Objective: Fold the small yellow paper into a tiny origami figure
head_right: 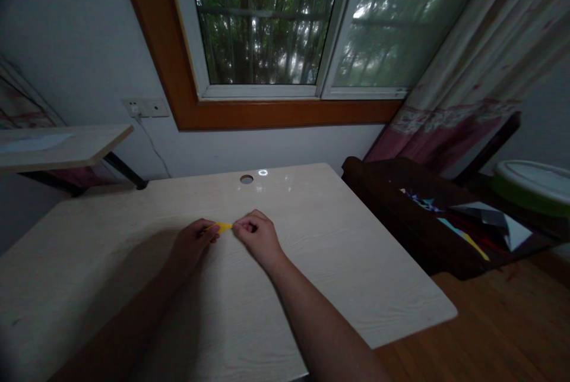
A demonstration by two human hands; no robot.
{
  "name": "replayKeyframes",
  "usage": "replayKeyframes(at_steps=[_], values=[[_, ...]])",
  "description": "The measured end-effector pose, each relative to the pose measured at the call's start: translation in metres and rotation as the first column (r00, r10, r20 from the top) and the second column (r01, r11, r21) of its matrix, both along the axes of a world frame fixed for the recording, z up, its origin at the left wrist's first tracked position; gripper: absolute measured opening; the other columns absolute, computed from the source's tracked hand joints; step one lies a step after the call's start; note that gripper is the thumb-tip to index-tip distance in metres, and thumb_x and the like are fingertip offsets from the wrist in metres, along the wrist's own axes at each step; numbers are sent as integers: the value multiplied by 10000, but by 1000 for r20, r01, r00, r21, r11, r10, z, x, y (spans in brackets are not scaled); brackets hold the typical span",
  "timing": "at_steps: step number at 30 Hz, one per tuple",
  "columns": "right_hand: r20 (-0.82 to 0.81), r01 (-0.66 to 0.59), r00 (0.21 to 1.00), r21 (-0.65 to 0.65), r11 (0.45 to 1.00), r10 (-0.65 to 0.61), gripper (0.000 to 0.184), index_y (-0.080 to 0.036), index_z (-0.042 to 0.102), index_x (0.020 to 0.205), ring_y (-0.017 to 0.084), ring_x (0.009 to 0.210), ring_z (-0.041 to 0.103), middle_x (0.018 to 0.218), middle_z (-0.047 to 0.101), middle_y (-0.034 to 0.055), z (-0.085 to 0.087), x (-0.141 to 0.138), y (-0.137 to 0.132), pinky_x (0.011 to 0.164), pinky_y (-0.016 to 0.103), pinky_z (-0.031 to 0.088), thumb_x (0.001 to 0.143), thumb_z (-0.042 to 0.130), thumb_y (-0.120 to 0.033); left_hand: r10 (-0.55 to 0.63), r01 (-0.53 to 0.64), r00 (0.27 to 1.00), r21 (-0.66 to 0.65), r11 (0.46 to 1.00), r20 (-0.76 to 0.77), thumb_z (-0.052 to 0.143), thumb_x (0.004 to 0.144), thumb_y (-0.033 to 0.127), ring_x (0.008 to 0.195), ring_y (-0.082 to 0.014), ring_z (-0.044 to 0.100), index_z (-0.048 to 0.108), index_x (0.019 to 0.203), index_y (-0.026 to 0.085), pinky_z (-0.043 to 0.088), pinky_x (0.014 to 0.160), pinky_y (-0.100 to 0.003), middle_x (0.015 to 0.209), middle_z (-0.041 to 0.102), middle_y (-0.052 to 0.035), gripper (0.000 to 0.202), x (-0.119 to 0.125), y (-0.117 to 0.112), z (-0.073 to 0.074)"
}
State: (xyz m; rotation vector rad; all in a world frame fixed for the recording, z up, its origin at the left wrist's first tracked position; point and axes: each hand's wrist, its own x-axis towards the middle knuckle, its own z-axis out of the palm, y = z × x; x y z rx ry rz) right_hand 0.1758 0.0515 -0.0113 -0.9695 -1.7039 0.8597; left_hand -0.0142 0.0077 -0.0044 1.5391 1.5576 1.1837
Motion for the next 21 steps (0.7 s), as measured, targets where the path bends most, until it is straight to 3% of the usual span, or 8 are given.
replayKeyframes(at_steps=[4, 12, 21], values=[[-7, 31, 999, 24, 999, -31, 62, -193, 733, 783, 131, 654, 515, 741, 569, 15, -1, 1, 1, 585, 246, 400, 794, 679, -222, -21, 20, 999, 13, 1000, 41, 597, 845, 405, 676, -164, 652, 694, 831, 185, 504, 659, -265, 749, 690, -17, 241, 0, 2, -4], [14, -107, 994, 30, 994, 107, 95, -199, 727, 806, 126, 649, 516, 763, 574, 18, -2, -2, -3, 590, 248, 408, 828, 673, -274, -43, 40, 997, 45, 998, 65, 623, 825, 377, 643, -152, 640, 701, 784, 185, 511, 618, -253, 755, 677, -19, 212, 1, 4, -6], [-9, -100, 995, -2, 995, 100, 82, -202, 735, 784, 131, 655, 527, 749, 586, 16, 1, -2, -3, 590, 251, 403, 814, 670, -241, -12, 13, 990, -6, 1000, 143, 602, 844, 394, 674, -160, 656, 684, 820, 180, 512, 648, -256, 719, 691, -17, 230, 0, 2, -3]])
